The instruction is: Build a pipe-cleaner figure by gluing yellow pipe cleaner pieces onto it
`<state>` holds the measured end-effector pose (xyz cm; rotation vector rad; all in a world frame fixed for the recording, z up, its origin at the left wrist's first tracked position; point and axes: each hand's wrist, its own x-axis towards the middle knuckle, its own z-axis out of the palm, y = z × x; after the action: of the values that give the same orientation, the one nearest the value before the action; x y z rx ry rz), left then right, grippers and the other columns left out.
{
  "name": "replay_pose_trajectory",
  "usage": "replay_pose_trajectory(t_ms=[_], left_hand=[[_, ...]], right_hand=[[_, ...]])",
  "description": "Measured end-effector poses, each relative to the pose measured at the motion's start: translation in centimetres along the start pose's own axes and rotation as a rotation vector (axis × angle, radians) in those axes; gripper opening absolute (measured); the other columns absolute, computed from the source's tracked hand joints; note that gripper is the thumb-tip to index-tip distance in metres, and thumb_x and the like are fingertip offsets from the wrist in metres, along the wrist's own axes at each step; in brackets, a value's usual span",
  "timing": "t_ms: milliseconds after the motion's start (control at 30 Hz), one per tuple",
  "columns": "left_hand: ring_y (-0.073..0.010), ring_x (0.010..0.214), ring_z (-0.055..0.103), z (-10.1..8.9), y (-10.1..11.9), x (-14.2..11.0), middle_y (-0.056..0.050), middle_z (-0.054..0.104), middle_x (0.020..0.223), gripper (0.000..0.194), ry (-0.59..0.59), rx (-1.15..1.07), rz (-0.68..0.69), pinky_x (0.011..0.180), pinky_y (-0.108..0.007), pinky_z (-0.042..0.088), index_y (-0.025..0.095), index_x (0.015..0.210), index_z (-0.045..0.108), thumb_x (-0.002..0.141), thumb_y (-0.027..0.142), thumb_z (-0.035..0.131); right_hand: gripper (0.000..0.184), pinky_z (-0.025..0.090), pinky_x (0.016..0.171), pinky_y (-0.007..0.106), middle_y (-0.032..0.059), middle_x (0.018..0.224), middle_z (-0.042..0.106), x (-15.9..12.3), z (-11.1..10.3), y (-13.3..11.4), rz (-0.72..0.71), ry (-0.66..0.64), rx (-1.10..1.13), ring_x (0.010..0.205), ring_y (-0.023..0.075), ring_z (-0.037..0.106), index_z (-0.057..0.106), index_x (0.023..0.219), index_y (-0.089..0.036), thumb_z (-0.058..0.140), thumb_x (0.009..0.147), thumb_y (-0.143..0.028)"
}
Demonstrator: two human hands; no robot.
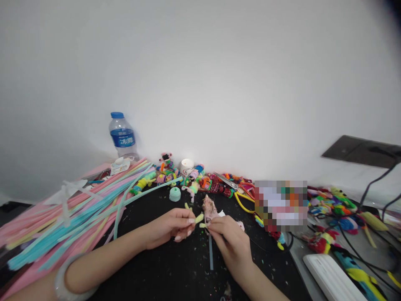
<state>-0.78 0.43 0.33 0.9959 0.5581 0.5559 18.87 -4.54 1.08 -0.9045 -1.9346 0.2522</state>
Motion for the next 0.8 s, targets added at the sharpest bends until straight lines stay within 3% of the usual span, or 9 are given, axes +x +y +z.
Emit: replay_pose_trajectory(t_ms=[800], left_hand=[[-0.0044, 0.040, 0.034, -0.17, 0.04, -0.14, 0.000, 0.055, 0.060, 0.017, -0.085, 0.066, -0.057, 0.042, -0.020, 0.015, 0.012, 0.071, 0.055, 0.075, 0.028, 0.061]], right_hand=[[0.019, 0.050, 0.068, 0.030, 0.0057, 0.084, 0.060, -0.47, 0.41, -0.18, 0.027, 0.028, -0.055, 0.078, 0.0173, 0.059, 0.062, 0.093, -0.021, 0.052, 0.083, -0.009]])
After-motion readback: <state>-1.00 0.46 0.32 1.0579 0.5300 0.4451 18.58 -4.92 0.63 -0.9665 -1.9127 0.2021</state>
